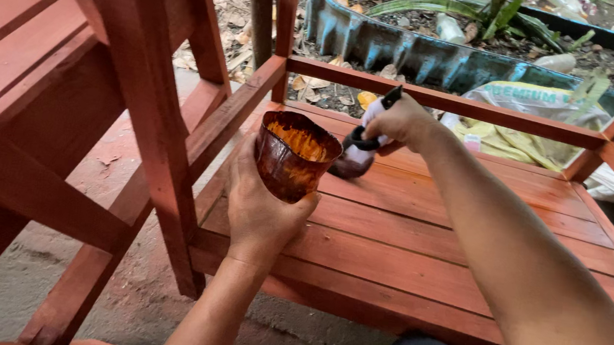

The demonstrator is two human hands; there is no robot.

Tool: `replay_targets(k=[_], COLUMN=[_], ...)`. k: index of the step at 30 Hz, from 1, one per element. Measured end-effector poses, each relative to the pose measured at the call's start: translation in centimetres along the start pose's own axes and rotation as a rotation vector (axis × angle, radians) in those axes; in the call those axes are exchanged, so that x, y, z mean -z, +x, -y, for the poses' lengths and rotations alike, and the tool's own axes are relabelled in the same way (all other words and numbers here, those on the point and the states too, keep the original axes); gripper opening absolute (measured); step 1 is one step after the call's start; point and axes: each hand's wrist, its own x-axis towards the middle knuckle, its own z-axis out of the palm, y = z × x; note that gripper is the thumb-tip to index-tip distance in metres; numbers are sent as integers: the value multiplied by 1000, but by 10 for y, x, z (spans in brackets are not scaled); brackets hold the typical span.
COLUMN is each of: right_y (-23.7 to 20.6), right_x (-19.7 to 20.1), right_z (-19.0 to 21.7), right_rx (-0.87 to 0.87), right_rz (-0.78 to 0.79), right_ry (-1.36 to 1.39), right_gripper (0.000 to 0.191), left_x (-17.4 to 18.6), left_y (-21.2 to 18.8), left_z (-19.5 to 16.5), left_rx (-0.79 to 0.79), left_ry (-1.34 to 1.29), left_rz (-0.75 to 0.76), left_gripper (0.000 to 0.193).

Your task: The person applies wood stain to a red wooden bench, wiping the liquid onto the seat slats and frame with a cloth. They hold a cut plastic bottle of stain in one hand, dipping the cloth and spreading the stain across the wood surface.

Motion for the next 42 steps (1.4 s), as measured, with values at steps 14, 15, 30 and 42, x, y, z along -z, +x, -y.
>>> replay_targets(k=[14,15,30,42], right_y=[-53,-57,-119,-135], right_x=[145,152,290,289], right_z=[-119,-127,-234,-234], right_rx=[-129,-133,-492,-360], right_rz=[-153,-168,-501,-784], right_ry=[-9,-2,-339,-899], right_gripper=[33,34,33,46], left_x=[-29,-29,-39,-43], left_y=[-2,-3,-5,-8], left_z=[-12,-13,-18,-18], left_rx=[-74,-69,50,12], left_ry=[-18,-30,69,31], left_rz=[-37,-33,96,60], left_gripper=[105,105,107,104])
